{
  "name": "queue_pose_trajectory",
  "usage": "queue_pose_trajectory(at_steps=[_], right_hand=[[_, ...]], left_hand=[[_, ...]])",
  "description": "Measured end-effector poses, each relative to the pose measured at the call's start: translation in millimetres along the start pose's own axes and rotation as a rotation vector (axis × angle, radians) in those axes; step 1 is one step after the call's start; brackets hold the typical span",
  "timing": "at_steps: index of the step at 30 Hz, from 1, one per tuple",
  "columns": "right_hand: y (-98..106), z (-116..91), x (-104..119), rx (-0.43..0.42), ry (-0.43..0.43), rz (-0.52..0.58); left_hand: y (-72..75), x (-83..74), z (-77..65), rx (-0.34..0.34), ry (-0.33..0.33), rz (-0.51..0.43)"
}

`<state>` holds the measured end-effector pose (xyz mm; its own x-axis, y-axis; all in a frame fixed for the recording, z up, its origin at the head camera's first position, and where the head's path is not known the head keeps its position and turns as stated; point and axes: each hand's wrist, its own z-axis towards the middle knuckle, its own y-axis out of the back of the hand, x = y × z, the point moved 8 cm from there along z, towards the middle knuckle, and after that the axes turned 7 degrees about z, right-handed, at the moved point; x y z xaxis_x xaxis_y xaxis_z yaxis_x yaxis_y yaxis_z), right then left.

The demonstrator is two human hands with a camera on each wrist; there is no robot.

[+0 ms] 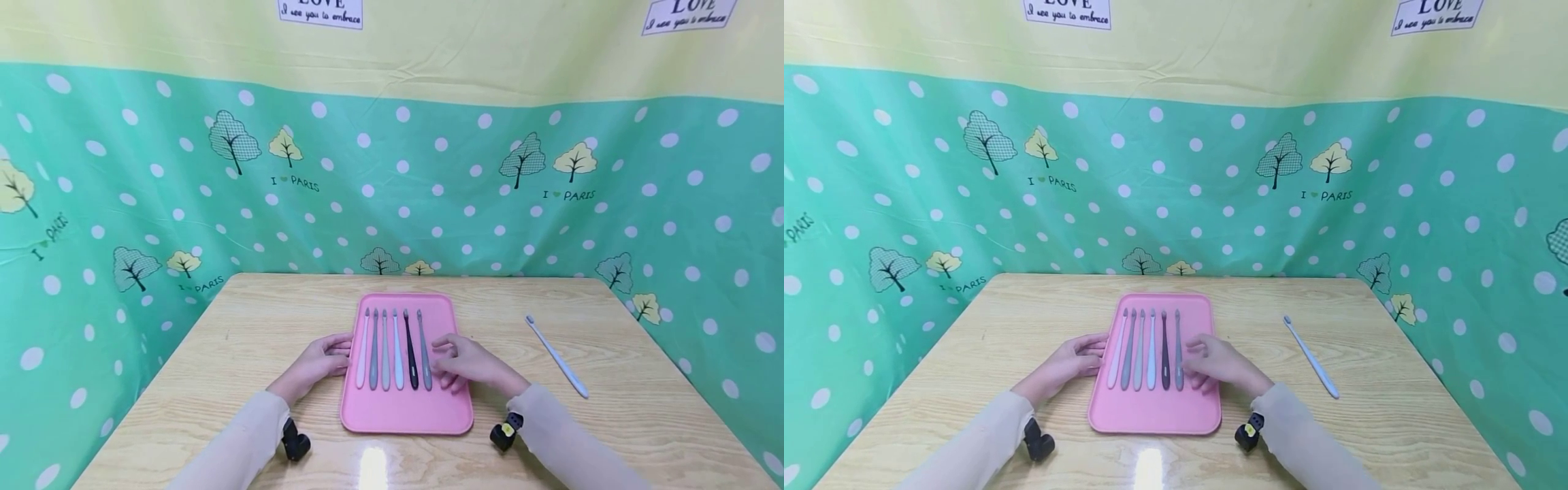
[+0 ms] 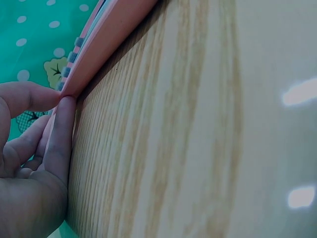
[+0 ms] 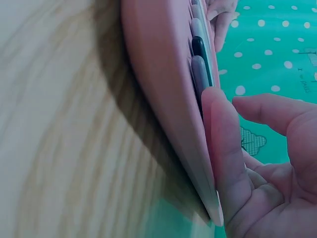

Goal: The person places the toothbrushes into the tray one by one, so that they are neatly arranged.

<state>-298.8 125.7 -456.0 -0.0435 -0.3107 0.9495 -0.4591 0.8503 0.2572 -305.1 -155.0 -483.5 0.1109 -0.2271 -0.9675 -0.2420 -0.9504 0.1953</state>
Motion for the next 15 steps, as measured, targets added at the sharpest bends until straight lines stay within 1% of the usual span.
queue_pose_trajectory(at_steps=[4, 10, 15], right_hand=[[6, -5, 1, 0.01, 0.001, 0.004], [19, -12, 2, 0.004, 0.01, -0.013], [31, -20, 5, 0.006, 0.02, -0.033]], left_hand=[[0.3, 0.2, -0.4, -0.001, 0.009, 0.004], [-0.1, -0.4, 0.6, 0.017, -0.003, -0.002], [0.1, -0.7, 0.1, 0.018, -0.009, 0.003]])
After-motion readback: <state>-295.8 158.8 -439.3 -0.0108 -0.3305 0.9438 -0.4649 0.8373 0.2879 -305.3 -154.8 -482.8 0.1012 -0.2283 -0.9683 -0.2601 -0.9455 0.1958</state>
